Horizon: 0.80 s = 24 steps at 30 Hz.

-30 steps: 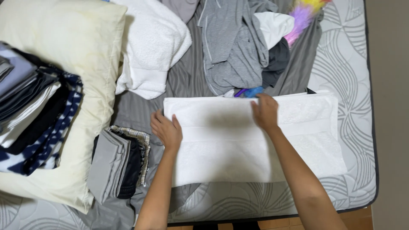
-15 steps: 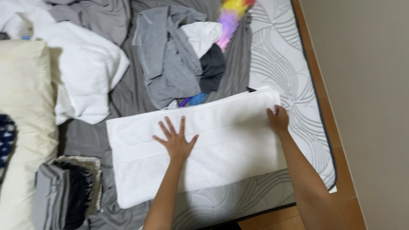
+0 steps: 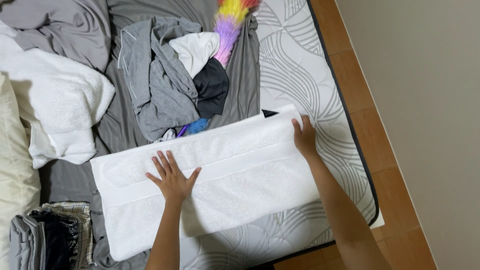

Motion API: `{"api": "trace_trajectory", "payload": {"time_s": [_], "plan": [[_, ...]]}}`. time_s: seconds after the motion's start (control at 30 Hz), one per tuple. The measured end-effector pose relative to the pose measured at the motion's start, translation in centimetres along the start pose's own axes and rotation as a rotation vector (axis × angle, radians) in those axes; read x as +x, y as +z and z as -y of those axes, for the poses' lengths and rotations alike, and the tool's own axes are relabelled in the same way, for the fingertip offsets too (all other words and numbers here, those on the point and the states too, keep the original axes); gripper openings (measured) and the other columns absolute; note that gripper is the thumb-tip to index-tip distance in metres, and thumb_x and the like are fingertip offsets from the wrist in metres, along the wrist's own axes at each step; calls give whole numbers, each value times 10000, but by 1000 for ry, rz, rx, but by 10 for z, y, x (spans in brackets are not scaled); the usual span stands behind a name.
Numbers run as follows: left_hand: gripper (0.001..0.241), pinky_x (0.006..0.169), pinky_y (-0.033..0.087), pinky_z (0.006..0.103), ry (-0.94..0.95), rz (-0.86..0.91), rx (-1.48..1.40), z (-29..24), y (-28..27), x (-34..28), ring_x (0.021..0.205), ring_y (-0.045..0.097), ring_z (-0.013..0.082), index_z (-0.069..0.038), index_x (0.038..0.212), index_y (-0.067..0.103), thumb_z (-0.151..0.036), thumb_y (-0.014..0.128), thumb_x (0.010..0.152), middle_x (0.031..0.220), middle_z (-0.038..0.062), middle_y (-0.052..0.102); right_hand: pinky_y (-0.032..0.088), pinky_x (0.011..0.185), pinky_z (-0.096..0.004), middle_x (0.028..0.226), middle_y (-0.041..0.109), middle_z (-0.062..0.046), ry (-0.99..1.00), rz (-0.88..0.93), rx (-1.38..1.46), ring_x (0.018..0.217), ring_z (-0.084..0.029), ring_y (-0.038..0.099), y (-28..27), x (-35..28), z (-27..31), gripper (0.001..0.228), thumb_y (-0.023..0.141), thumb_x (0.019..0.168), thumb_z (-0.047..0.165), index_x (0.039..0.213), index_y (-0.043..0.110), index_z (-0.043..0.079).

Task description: The person folds a white towel on a bed, smoothing it out and folding it into a compact rectangle. They then pick up a second white towel, unfold it, and fold it in the same manner, placing it next to the first one.

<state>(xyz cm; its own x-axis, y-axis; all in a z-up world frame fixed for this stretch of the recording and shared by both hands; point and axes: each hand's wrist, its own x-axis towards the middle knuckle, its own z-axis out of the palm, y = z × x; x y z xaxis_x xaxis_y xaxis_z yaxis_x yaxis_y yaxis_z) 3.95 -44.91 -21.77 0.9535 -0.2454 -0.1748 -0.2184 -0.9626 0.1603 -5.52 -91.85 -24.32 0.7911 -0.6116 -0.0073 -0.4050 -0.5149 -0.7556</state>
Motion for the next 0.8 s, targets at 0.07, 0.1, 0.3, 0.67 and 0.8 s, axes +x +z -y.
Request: {"api": "trace_trajectory", "payload": {"time_s": [0.07, 0.1, 0.3, 0.67, 0.8], "plan": [[1283, 1091, -127, 783, -3, 24, 16, 0, -2, -1, 1544, -221, 349, -93, 1620, -58, -939, 351, 747, 1693, 173, -147, 514, 891, -439, 1164, 695, -239, -65, -50, -9, 1053, -376, 669, 8, 1, -20, 431, 592, 1081, 337, 1297, 586, -36], [1267, 1102, -128, 775, -3, 56, 29, 1, -2, -5, 1547, -218, 342, -112, 1626, -64, -933, 347, 754, 1698, 165, -147, 503, 926, -472, 1244, 659, -288, -126, -98, -24, 1132, -444, 641, 12, -3, -32, 478, 584, 1083, 338, 1354, 551, -54], [1232, 1080, -105, 770, -39, 103, 89, -9, -15, 3, 1524, -208, 346, -177, 1616, -63, -930, 345, 730, 1679, 166, -138, 524, 869, -461, 1122, 713, -238, 103, 3, -140, 1026, -416, 672, 42, 22, -71, 496, 628, 1004, 422, 1229, 630, -19], [967, 1068, -56, 858, -95, 32, -62, -22, 10, -49, 1559, -175, 446, -291, 1662, 71, -816, 318, 889, 1730, 178, -95, 483, 678, -299, 738, 634, -20, 512, 604, 69, 712, -153, 558, -74, -78, -29, 490, 622, 946, 545, 980, 704, 63], [905, 1054, -21, 875, -120, 124, -6, -22, 14, -44, 1554, -185, 444, -384, 1647, 88, -809, 338, 888, 1735, 139, -115, 419, 621, -319, 690, 530, -34, 455, 382, 32, 648, -153, 450, -68, -108, -66, 536, 546, 1033, 531, 948, 683, 20]]}}
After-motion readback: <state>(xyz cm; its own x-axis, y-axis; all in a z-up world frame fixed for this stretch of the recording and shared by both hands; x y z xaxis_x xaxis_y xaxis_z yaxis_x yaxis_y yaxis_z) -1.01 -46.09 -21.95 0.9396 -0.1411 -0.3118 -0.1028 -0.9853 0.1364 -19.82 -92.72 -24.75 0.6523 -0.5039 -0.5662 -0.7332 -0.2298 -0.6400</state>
